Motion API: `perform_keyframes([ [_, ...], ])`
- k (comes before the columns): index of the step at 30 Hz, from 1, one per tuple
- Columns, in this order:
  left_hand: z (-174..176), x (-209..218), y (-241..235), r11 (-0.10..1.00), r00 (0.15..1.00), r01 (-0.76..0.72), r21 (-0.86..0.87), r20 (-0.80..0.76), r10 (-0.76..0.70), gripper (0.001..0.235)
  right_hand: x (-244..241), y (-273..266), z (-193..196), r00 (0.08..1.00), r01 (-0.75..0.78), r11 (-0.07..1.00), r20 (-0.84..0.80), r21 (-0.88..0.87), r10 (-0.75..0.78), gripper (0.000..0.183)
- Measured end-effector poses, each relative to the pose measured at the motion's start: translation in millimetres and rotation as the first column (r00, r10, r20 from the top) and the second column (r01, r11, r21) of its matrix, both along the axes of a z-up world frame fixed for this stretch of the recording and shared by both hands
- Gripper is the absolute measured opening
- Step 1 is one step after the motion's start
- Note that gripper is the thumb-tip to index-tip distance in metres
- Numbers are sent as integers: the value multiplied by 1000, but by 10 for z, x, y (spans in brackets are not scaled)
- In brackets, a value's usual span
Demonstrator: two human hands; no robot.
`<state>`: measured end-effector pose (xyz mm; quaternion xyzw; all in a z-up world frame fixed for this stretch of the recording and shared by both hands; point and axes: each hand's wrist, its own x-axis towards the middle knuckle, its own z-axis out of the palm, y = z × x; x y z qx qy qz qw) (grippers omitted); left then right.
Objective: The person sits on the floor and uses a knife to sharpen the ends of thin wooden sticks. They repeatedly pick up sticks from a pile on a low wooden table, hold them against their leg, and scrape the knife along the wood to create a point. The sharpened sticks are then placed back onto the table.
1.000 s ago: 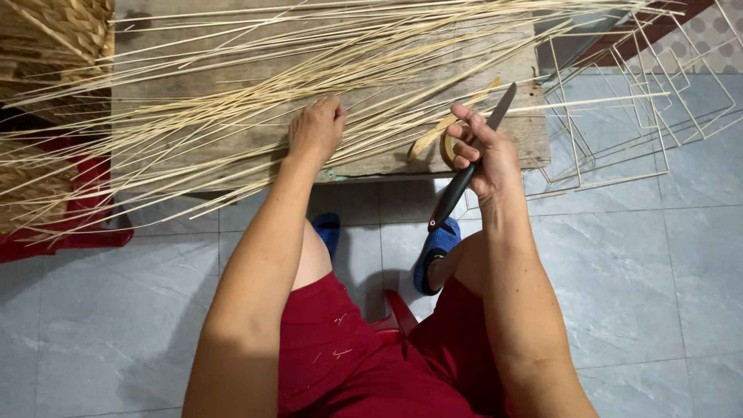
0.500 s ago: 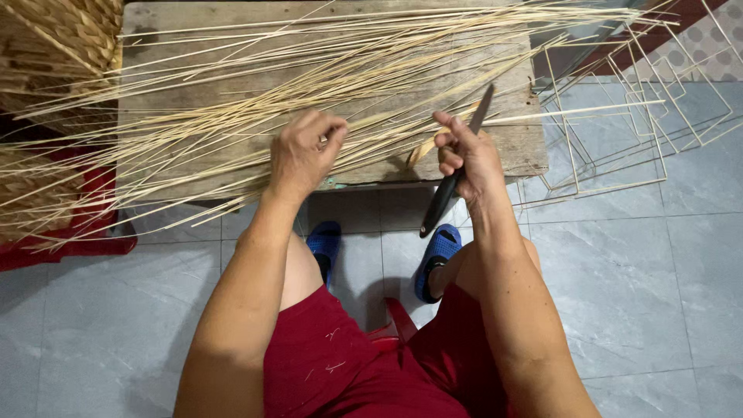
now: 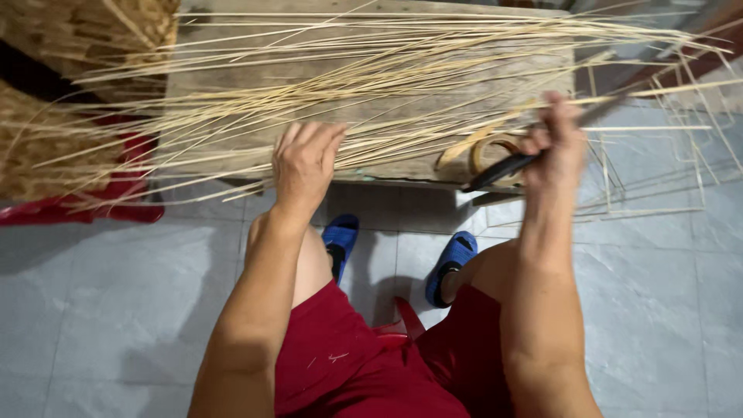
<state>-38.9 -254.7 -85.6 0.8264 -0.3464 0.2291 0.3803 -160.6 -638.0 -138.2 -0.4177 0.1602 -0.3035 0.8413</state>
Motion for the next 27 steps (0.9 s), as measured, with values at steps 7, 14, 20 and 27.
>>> perform_keyframes([
  [7, -158, 136, 121, 986, 980, -169, -7, 106, 169, 9, -817, -1294, -260, 938, 297, 955, 179, 20, -296, 28],
  [14, -201, 340, 151, 984, 958, -177, -22, 227, 178, 17, -1458, -1925, -526, 786, 435, 782, 235, 446, -571, 26],
  [20, 144, 753, 501, 979, 889, -201, 31, 426, 168, 22, -1958, -1749, -509, 857, 352, 835, 213, 423, -469, 22],
  [27, 714, 356, 1231, 940, 863, -333, 79, 428, 269, 30, -2016, -857, -288, 973, 210, 959, 58, 193, -225, 10],
])
